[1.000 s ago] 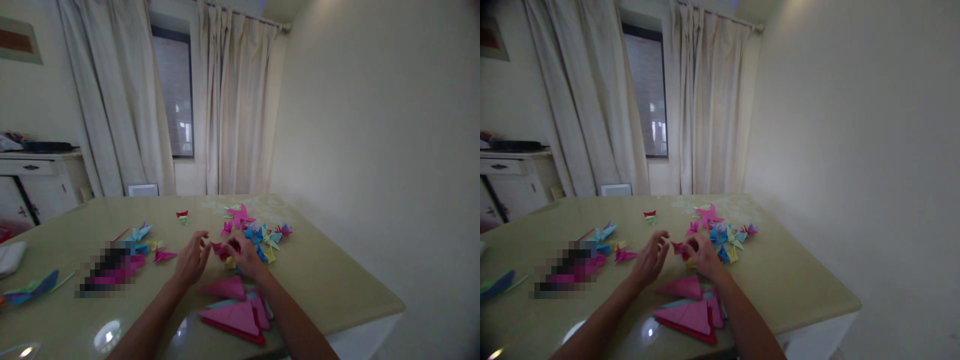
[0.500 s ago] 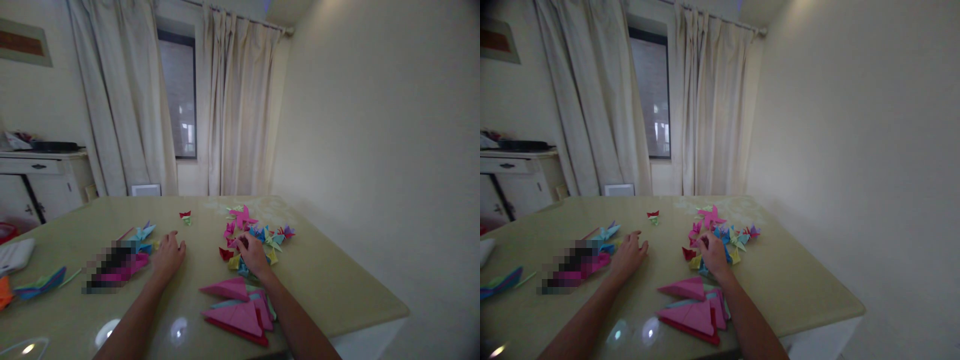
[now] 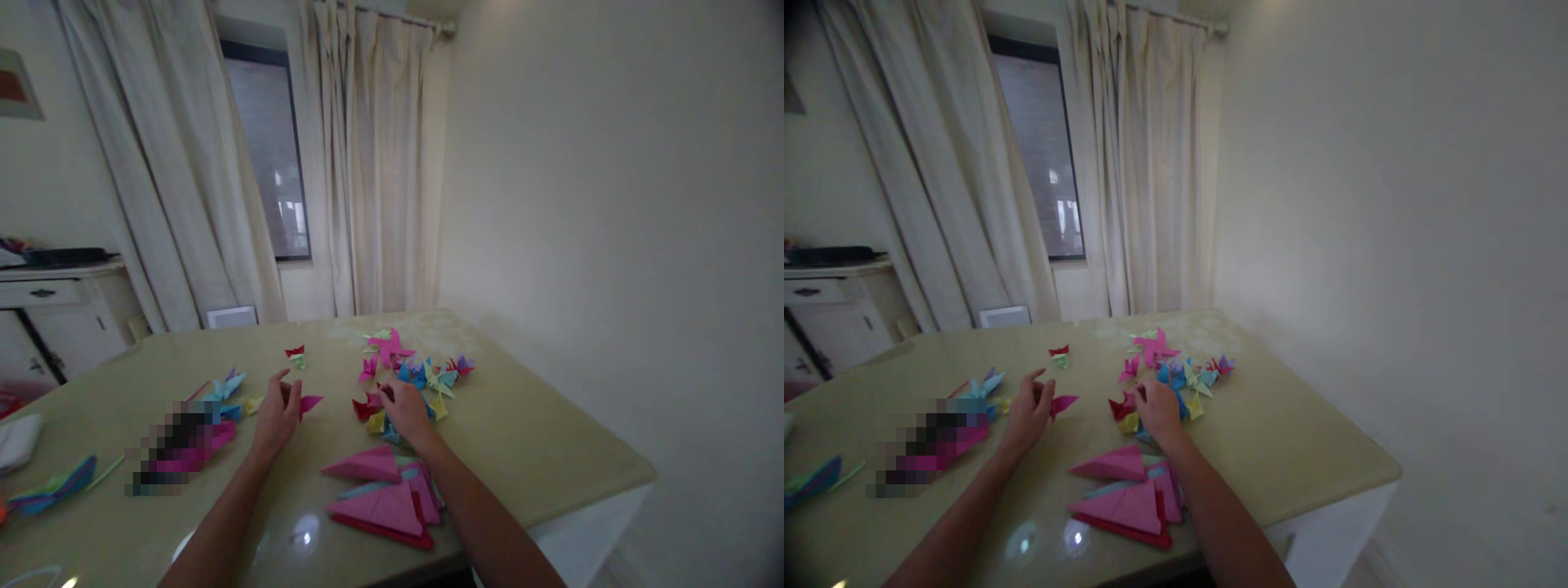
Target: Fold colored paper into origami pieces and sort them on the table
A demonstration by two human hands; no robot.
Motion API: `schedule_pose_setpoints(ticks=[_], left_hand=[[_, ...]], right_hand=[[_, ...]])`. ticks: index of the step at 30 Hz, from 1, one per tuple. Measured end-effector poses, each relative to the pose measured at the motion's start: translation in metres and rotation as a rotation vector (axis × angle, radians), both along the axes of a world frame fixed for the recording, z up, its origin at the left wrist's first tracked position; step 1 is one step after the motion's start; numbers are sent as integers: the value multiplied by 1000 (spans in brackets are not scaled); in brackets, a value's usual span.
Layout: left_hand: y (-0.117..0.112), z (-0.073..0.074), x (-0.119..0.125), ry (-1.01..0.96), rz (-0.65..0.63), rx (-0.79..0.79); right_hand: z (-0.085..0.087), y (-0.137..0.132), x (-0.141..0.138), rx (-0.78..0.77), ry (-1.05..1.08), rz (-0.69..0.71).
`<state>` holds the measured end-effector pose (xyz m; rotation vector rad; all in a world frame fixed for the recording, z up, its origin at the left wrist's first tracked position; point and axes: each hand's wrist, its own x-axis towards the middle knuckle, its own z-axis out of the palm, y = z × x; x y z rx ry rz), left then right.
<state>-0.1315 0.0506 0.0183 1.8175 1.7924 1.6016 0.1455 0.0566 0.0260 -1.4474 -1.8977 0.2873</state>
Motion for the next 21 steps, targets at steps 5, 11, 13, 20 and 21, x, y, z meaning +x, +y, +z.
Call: schedule_pose_setpoints(ticks=[5, 11, 13, 20, 21], left_hand=[[-7, 5, 17, -20, -103, 116], [-20, 5, 47, 56, -309, 231], [-26, 6, 56, 63, -374, 237], [-38, 5, 70, 187, -504, 259], [-36, 6, 67, 225, -491, 259]], right_hand=[[0, -2, 0, 21, -19, 21], [4, -12, -9, 134, 235, 383], [5, -15, -12, 150, 250, 467], [3, -18, -17, 176, 275, 527], [2, -18, -17, 180, 289, 514]])
